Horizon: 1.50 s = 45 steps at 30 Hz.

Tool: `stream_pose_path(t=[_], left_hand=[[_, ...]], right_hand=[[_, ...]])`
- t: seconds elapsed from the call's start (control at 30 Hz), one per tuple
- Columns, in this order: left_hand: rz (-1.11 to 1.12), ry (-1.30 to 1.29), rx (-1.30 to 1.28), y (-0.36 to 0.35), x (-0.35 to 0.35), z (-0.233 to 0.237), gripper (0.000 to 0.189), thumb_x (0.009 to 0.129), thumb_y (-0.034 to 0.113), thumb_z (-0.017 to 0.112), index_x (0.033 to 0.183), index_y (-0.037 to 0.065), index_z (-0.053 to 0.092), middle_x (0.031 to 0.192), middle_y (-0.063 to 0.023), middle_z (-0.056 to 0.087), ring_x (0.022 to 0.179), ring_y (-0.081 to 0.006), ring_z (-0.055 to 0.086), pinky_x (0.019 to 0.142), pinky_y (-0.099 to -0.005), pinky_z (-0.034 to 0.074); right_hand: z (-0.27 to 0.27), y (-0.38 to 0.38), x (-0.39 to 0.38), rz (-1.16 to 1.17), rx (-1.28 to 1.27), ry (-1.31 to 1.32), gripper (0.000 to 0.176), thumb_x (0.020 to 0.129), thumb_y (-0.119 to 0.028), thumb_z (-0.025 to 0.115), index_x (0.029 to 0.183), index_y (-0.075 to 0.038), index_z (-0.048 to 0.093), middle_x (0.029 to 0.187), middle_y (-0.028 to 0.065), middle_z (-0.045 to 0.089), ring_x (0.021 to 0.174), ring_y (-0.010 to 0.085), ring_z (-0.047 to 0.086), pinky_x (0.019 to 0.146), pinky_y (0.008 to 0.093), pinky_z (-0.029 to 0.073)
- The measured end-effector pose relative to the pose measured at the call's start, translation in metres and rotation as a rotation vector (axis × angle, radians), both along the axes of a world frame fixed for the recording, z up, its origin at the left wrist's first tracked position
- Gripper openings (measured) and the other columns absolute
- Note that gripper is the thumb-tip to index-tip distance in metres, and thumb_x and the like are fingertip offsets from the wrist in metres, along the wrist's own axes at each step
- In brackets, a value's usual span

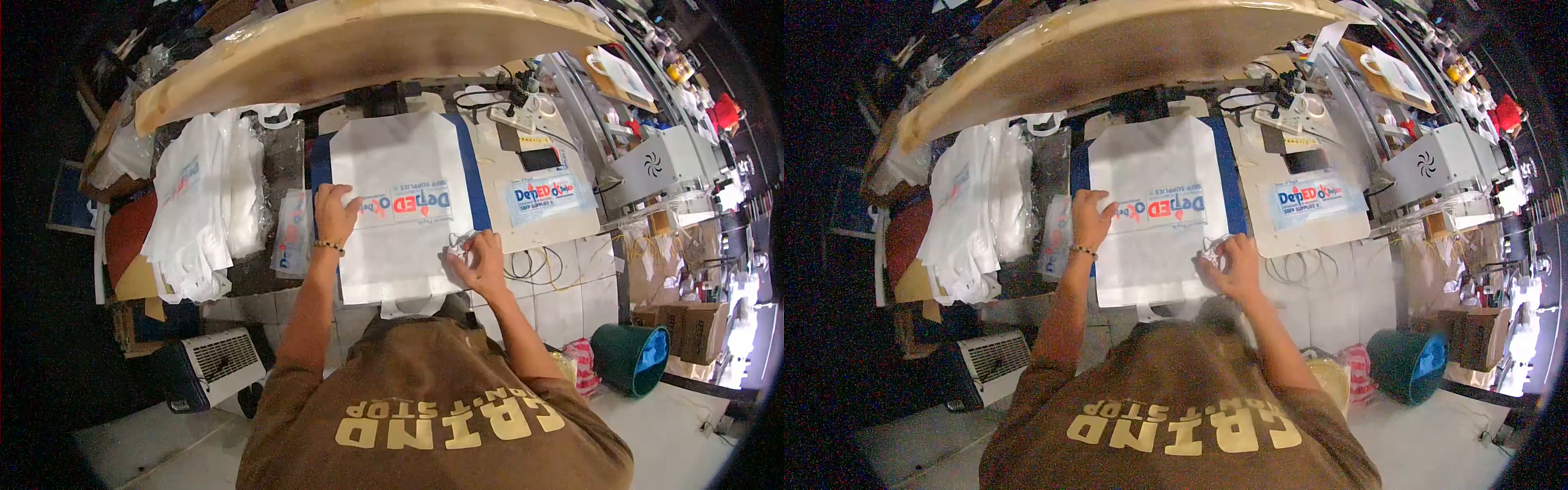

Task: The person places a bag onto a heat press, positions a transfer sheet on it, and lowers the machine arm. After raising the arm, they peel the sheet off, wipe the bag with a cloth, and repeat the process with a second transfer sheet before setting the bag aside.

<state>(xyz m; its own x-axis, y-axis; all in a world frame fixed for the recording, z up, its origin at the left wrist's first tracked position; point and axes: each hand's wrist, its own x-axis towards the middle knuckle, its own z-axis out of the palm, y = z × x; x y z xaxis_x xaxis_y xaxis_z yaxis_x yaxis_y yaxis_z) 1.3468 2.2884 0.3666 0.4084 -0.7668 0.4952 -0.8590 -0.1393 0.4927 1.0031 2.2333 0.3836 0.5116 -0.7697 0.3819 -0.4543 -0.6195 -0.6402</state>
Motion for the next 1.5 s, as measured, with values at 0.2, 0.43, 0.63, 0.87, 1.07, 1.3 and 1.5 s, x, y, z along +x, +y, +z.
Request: stream_pose_path(t=[0.2, 0.43, 0.63, 0.87, 1.07, 1.3, 1.5], left_hand=[[-0.029, -0.128, -0.007, 0.010, -0.031, 0.005, 0.008, 0.081, 0.010, 0.071, 0.089, 0.008, 0.070, 0.092, -0.0102, 0.063, 0.093, -0.0331, 0.059, 0.080, -0.0444, 0.045], [-0.229, -0.247, -0.091, 0.030, -0.089, 0.013, 0.009, 0.075, 0.008, 0.071, 0.084, 0.011, 0.072, 0.100, -0.0056, 0.065, 0.095, -0.0281, 0.059, 0.085, -0.0437, 0.044], [-0.356, -0.189, -0.054, 0.042, -0.104, 0.011, 0.011, 0.074, 0.004, 0.072, 0.084, 0.008, 0.072, 0.105, -0.0048, 0.071, 0.098, -0.0276, 0.061, 0.086, -0.0428, 0.045], [-0.327, -0.071, -0.081, 0.043, -0.101, 0.005, 0.012, 0.076, 0.002, 0.069, 0.086, 0.007, 0.067, 0.104, -0.0066, 0.070, 0.096, -0.0277, 0.063, 0.086, -0.0431, 0.047], [0.092, -0.199, -0.198, 0.025, -0.088, 0.044, 0.029, 0.075, 0.001, 0.074, 0.102, 0.006, 0.068, 0.117, -0.0113, 0.067, 0.106, -0.0312, 0.062, 0.090, -0.0438, 0.048], [-0.456, 0.100, 0.103, -0.004, -0.107, 0.021, 0.030, 0.081, 0.016, 0.078, 0.107, 0.004, 0.071, 0.122, -0.0129, 0.066, 0.115, -0.0334, 0.059, 0.103, -0.0469, 0.043], [-0.494, -0.024, 0.042, -0.038, -0.132, 0.019, 0.023, 0.079, 0.021, 0.079, 0.095, 0.005, 0.072, 0.113, -0.0081, 0.069, 0.108, -0.0301, 0.060, 0.097, -0.0442, 0.045]], right_hand=[[-0.014, 0.000, 0.005, -0.086, -0.076, -0.041, 0.031, 0.072, -0.025, 0.082, 0.081, -0.009, 0.057, 0.086, 0.0106, 0.054, 0.082, 0.0332, 0.051, 0.071, 0.0439, 0.040], [-0.016, -0.001, 0.003, -0.075, -0.091, -0.101, 0.032, 0.070, -0.023, 0.084, 0.080, -0.010, 0.057, 0.084, 0.0099, 0.055, 0.081, 0.0324, 0.051, 0.071, 0.0429, 0.040], [-0.015, -0.002, 0.003, -0.069, -0.097, -0.088, 0.032, 0.069, -0.022, 0.084, 0.078, -0.009, 0.057, 0.082, 0.0100, 0.054, 0.080, 0.0319, 0.052, 0.069, 0.0422, 0.041], [-0.022, -0.002, 0.001, -0.055, -0.080, -0.084, 0.032, 0.070, -0.023, 0.083, 0.082, -0.011, 0.056, 0.086, 0.0091, 0.053, 0.082, 0.0324, 0.051, 0.072, 0.0437, 0.039], [-0.020, -0.001, 0.002, -0.066, -0.072, -0.088, 0.031, 0.070, -0.022, 0.082, 0.081, -0.011, 0.056, 0.086, 0.0098, 0.054, 0.083, 0.0329, 0.051, 0.072, 0.0442, 0.039], [-0.018, -0.002, 0.001, -0.065, -0.050, -0.145, 0.025, 0.068, -0.018, 0.073, 0.091, -0.009, 0.067, 0.085, 0.0105, 0.055, 0.082, 0.0326, 0.052, 0.072, 0.0446, 0.040], [-0.017, -0.005, -0.003, -0.009, -0.041, -0.040, 0.029, 0.064, -0.020, 0.069, 0.092, -0.012, 0.073, 0.084, 0.0105, 0.054, 0.082, 0.0313, 0.053, 0.072, 0.0435, 0.042]])
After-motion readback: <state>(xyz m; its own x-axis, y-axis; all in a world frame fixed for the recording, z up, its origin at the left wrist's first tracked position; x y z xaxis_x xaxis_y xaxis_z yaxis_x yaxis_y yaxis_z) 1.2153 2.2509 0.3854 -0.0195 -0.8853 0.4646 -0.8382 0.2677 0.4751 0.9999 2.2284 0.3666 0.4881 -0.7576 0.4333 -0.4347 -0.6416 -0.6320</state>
